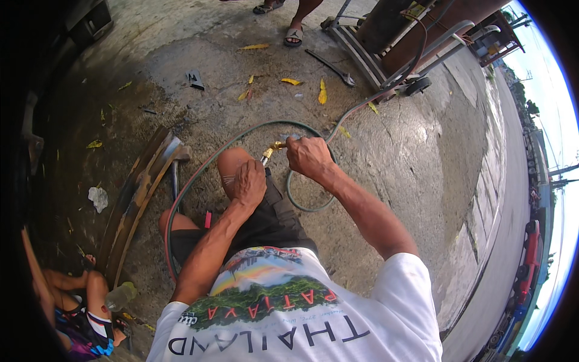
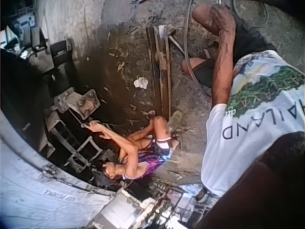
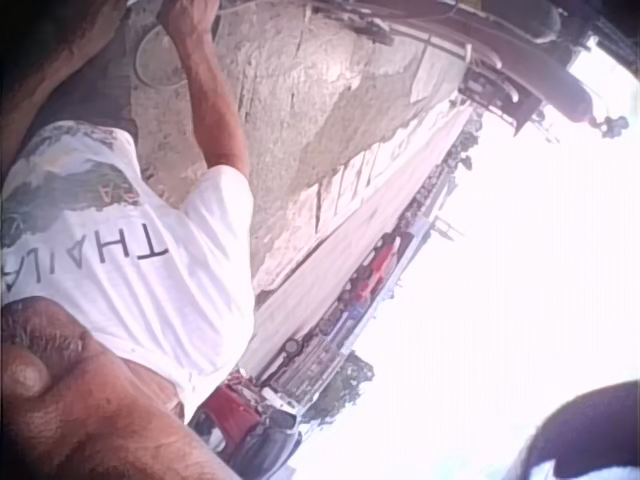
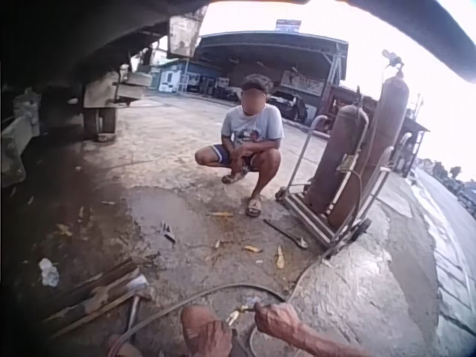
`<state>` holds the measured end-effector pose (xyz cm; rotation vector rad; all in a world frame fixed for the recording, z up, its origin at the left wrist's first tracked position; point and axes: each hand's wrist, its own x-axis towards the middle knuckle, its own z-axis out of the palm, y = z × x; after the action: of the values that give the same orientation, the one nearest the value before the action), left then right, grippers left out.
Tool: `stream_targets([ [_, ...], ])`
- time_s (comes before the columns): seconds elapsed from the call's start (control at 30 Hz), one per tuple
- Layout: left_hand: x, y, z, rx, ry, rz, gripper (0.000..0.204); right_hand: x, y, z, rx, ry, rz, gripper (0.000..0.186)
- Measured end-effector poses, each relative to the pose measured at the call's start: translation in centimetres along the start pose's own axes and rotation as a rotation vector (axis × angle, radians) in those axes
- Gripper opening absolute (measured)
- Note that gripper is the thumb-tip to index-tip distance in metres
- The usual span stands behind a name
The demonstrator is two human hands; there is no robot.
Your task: The person adjusts a brass torch nozzle connected to hoses, then ignites the torch and uses it to cut a metal bar resting on a wooden support. Sparks are visible as the torch is applied to the metal.
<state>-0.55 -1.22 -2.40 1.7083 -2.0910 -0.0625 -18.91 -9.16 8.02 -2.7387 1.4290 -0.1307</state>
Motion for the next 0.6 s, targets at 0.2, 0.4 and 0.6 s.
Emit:
stream_targets([
  [0.2, -0.1, 0.0, -0.3, -0.01, 0.002, -0.014, 0.007, 0.1, -0.6, -0.3, 0.035, 0.009, 0.028, 0.013],
  [0.4, -0.1, -0.1, 0.3, 0.008, -0.027, -0.009, 0.009, 0.4, -0.7, -0.6, 0.005, 0.003, 0.015, 0.013],
  [0.6, -0.1, -0.1, 0.5, -0.035, -0.013, -0.021, 0.011, 0.2, -0.4, 0.1, 0.045, 0.026, 0.001, 0.012],
])
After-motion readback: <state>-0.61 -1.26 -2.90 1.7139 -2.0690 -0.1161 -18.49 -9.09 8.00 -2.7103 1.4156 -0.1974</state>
